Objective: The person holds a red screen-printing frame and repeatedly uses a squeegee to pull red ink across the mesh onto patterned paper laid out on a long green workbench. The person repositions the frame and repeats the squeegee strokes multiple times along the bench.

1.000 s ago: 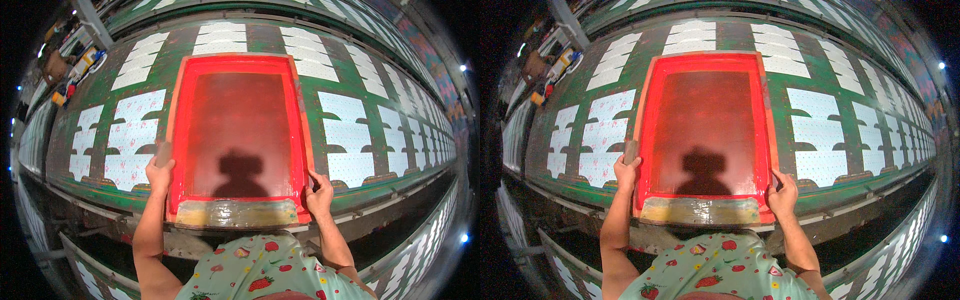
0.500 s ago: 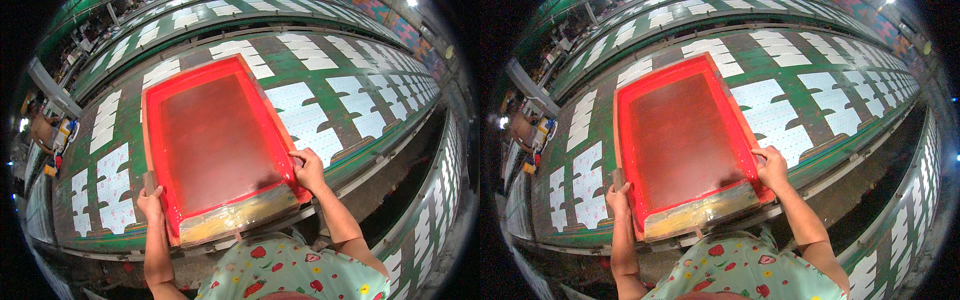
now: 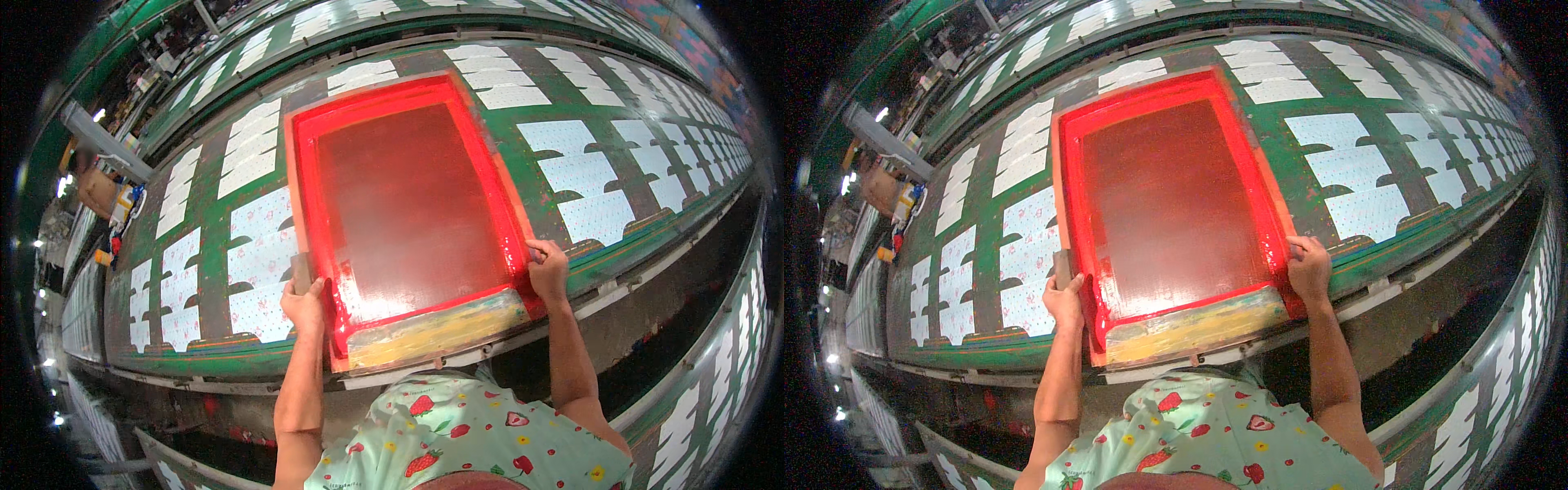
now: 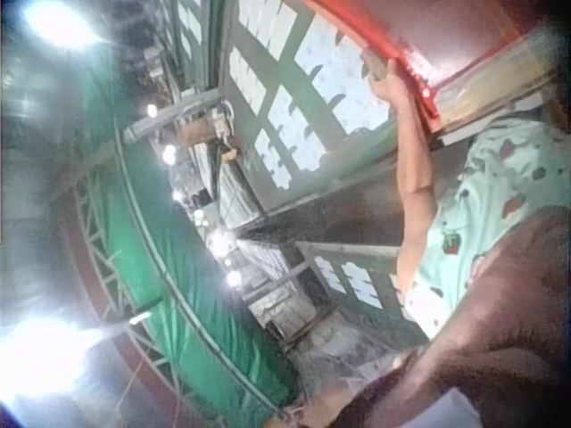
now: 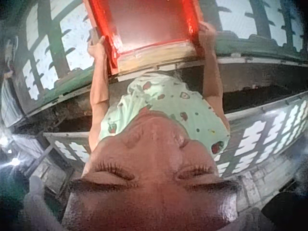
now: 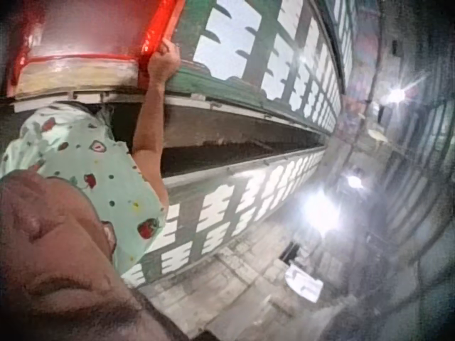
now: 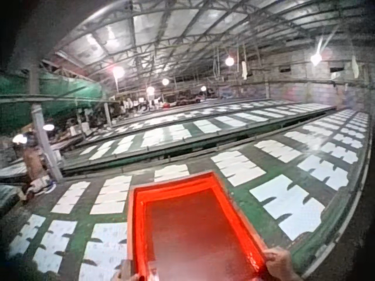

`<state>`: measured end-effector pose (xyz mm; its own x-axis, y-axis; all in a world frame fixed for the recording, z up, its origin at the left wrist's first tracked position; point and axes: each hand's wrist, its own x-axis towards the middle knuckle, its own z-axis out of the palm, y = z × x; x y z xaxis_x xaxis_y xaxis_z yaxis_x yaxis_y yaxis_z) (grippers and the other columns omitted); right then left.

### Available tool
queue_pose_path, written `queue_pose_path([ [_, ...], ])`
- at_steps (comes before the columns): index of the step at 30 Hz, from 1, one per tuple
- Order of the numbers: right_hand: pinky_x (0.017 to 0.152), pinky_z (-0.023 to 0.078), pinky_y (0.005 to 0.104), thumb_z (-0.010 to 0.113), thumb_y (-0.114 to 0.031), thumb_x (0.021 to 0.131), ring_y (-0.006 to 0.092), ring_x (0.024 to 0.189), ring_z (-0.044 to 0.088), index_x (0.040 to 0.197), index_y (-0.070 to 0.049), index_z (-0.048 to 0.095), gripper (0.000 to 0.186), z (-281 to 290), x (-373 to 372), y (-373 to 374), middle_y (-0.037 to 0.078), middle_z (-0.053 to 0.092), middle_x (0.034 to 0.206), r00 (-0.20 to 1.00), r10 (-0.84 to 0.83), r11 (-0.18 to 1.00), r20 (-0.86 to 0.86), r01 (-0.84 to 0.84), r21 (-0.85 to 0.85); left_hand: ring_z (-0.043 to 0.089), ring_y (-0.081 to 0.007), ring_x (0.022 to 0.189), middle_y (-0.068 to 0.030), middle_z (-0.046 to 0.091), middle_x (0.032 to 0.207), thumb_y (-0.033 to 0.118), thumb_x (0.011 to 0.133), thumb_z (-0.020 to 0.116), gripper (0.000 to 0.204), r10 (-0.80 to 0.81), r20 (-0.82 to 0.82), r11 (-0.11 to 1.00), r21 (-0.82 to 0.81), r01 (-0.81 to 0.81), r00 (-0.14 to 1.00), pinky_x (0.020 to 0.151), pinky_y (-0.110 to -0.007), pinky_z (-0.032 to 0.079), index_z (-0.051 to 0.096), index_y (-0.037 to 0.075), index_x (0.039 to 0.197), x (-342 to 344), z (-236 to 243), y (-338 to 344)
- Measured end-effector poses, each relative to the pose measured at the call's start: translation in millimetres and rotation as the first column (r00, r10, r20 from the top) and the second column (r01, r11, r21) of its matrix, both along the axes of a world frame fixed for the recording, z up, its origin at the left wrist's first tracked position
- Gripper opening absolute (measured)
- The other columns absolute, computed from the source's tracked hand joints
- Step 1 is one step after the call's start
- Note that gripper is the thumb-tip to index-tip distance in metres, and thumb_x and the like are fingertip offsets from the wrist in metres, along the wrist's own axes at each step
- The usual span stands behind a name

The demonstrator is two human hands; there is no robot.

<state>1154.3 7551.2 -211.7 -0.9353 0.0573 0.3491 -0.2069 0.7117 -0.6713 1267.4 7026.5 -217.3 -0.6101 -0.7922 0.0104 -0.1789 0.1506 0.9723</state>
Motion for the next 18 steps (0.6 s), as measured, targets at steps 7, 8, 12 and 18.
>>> queue_pose_path([
  [7,0.092,0.063,0.0416,0.068,0.011,0.075,0.0349,0.103,0.077,0.119,-0.006,0.082,0.049,-10,-18,61,0.016,0.077,0.108,1.000,0.005,0.996,-0.009,-0.006,-0.094,0.075,-0.0224,0.098,-0.0136,0.080,0.115,0.001,0.083,0.096,0.052,0.003,-0.002,1.000,0.008,-0.003,1.000,0.095,-0.036,0.059,0.072,-0.009,0.128,-22,2,64],
  [8,0.093,0.063,0.0418,0.068,0.011,0.076,0.0348,0.104,0.077,0.120,-0.006,0.082,0.049,-11,-19,67,0.016,0.077,0.110,1.000,-0.009,0.998,0.025,0.010,-0.065,0.075,-0.0222,0.100,-0.0150,0.080,0.118,0.002,0.082,0.097,0.056,0.014,0.015,1.000,0.012,-0.014,1.000,0.094,-0.036,0.059,0.071,-0.010,0.131,-23,1,70],
  [12,0.096,0.063,0.0427,0.069,0.012,0.082,0.0354,0.107,0.077,0.124,-0.006,0.080,0.047,-14,-21,81,0.016,0.078,0.116,0.999,-0.001,0.999,0.052,0.003,-0.048,0.075,-0.0235,0.099,-0.0143,0.080,0.117,0.006,0.082,0.098,0.060,-0.009,0.041,0.997,-0.080,0.013,0.999,0.093,-0.038,0.060,0.071,-0.010,0.133,-26,-3,81],
  [18,0.110,0.057,0.0525,0.082,-0.002,0.087,0.0408,0.128,0.070,0.128,-0.009,0.077,0.042,34,27,54,0.017,0.075,0.132,0.954,0.272,0.940,-0.124,-0.235,0.248,0.076,-0.0224,0.098,-0.0140,0.082,0.112,0.013,0.082,0.099,0.055,0.010,0.127,0.995,-0.100,0.003,0.992,0.093,-0.038,0.061,0.075,-0.006,0.128,-30,-9,83],
])
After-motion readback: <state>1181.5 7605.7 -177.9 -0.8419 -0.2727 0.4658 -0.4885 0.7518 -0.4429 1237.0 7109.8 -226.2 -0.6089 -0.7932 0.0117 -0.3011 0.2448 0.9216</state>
